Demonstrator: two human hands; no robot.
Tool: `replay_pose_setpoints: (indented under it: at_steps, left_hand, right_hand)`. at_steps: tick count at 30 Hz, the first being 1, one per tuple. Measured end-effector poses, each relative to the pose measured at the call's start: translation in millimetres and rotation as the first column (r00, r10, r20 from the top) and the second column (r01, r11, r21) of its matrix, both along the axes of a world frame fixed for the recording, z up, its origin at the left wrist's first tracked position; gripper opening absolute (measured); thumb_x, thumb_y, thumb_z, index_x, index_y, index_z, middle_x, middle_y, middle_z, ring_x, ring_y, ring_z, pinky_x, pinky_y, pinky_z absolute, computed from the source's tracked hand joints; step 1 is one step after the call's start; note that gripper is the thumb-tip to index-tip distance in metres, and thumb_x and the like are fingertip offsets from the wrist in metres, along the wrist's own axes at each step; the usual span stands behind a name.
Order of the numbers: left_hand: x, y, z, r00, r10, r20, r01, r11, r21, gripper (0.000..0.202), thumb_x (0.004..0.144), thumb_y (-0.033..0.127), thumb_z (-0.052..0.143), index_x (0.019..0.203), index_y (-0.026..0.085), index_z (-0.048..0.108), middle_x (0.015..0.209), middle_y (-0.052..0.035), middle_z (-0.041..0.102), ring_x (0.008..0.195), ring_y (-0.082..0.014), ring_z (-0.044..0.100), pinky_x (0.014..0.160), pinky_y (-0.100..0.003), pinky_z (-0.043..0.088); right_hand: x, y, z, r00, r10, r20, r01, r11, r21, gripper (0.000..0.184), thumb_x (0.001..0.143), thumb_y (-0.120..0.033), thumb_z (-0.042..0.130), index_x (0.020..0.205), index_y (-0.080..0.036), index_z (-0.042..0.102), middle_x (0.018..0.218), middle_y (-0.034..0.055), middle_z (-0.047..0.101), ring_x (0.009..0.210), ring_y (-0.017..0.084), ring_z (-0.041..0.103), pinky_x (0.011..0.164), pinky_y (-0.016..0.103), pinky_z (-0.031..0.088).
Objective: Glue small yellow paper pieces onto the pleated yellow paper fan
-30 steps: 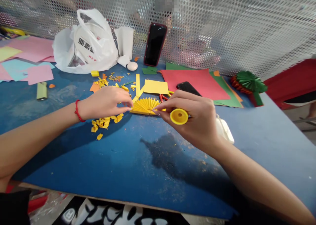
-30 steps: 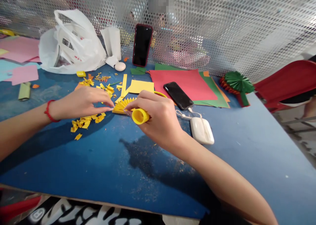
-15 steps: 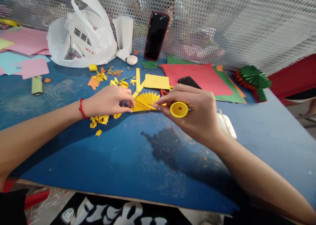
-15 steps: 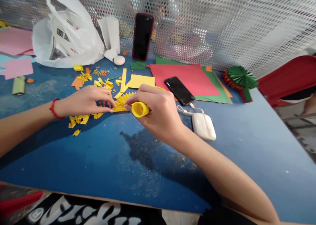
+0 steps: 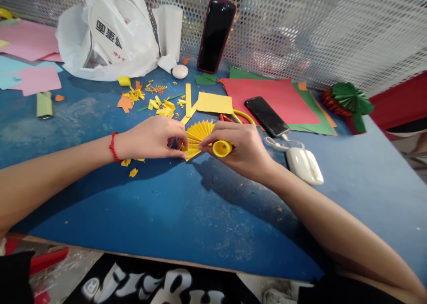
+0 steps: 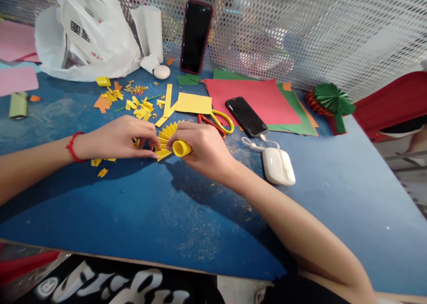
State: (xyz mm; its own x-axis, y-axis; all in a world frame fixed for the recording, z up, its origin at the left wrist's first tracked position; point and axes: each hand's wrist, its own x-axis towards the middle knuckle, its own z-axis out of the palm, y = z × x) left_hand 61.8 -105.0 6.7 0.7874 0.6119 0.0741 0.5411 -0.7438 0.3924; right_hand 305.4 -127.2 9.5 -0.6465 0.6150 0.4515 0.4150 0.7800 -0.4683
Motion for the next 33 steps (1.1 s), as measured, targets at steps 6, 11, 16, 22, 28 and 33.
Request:
replay_pose_setpoints:
  at_steps: [6, 11, 16, 22, 28, 33]
  left_hand:
    - [0, -1, -0.6, 0.999, -0.045, 0.011, 0.044, 0.999, 0.014, 0.022, 0.089, 0.04, 0.066, 0.09, 0.019, 0.073, 0.082, -0.0017, 0.068, 0.067, -0.0122, 0.06, 0.061, -0.024, 0.037]
    - [-4, 3, -2.2, 0.998, -0.069, 0.007, 0.069, 0.998, 0.011, 0.02, 0.088, 0.038, 0.067, 0.093, 0.02, 0.075, 0.082, -0.0018, 0.068, 0.065, -0.0125, 0.058, 0.061, -0.025, 0.038]
    - [-5, 0, -1.1, 0.998, -0.067, -0.003, 0.067, 0.998, 0.02, 0.02, 0.094, 0.03, 0.058, 0.103, 0.02, 0.073, 0.088, -0.0017, 0.067, 0.069, -0.0123, 0.056, 0.066, -0.026, 0.041]
    - [-6, 5, -1.7, 0.993, -0.121, 0.008, 0.121, 0.993, 0.008, 0.022, 0.087, 0.038, 0.067, 0.097, 0.02, 0.075, 0.086, -0.0027, 0.07, 0.068, -0.0134, 0.06, 0.062, -0.025, 0.04]
    - [-6, 8, -1.9, 0.993, -0.105, 0.062, 0.107, 0.994, -0.036, 0.024, 0.085, 0.041, 0.071, 0.093, 0.019, 0.075, 0.083, -0.0025, 0.07, 0.067, -0.0121, 0.061, 0.064, -0.024, 0.041]
    - [-5, 5, 1.6, 0.996, -0.061, 0.061, 0.067, 0.993, -0.094, 0.022, 0.08, 0.038, 0.077, 0.09, 0.018, 0.074, 0.081, -0.0013, 0.068, 0.067, -0.012, 0.06, 0.064, -0.023, 0.041]
  right_hand:
    - [0, 6, -8.1, 0.99, 0.129, 0.062, -0.126, 0.991, -0.042, 0.022, 0.079, 0.001, 0.06, 0.085, -0.015, 0.072, 0.08, 0.0028, 0.067, 0.07, 0.012, 0.06, 0.062, 0.024, 0.039]
    - [-3, 11, -13.7, 0.981, 0.171, 0.09, -0.167, 0.984, -0.053, 0.015, 0.085, -0.006, 0.059, 0.086, -0.015, 0.072, 0.081, 0.004, 0.066, 0.071, 0.012, 0.06, 0.063, 0.025, 0.038]
    - [-6, 12, -14.2, 0.966, 0.202, 0.159, -0.192, 0.978, -0.076, 0.017, 0.086, -0.007, 0.057, 0.086, -0.015, 0.072, 0.085, 0.004, 0.069, 0.073, 0.012, 0.061, 0.064, 0.025, 0.036]
    - [-8, 14, -15.2, 0.963, 0.179, 0.201, -0.167, 0.983, -0.075, 0.021, 0.083, -0.003, 0.055, 0.086, -0.016, 0.072, 0.086, 0.0035, 0.069, 0.074, 0.012, 0.061, 0.063, 0.025, 0.035]
    - [-9, 14, -14.1, 0.967, 0.142, 0.211, -0.129, 0.989, -0.075, 0.03, 0.076, 0.003, 0.051, 0.086, -0.015, 0.073, 0.084, 0.003, 0.068, 0.072, 0.012, 0.06, 0.063, 0.025, 0.034]
    - [-10, 12, -12.7, 0.961, 0.142, 0.238, -0.137, 0.99, -0.036, 0.026, 0.079, -0.001, 0.053, 0.087, -0.015, 0.073, 0.084, 0.0035, 0.068, 0.071, 0.012, 0.06, 0.062, 0.025, 0.033]
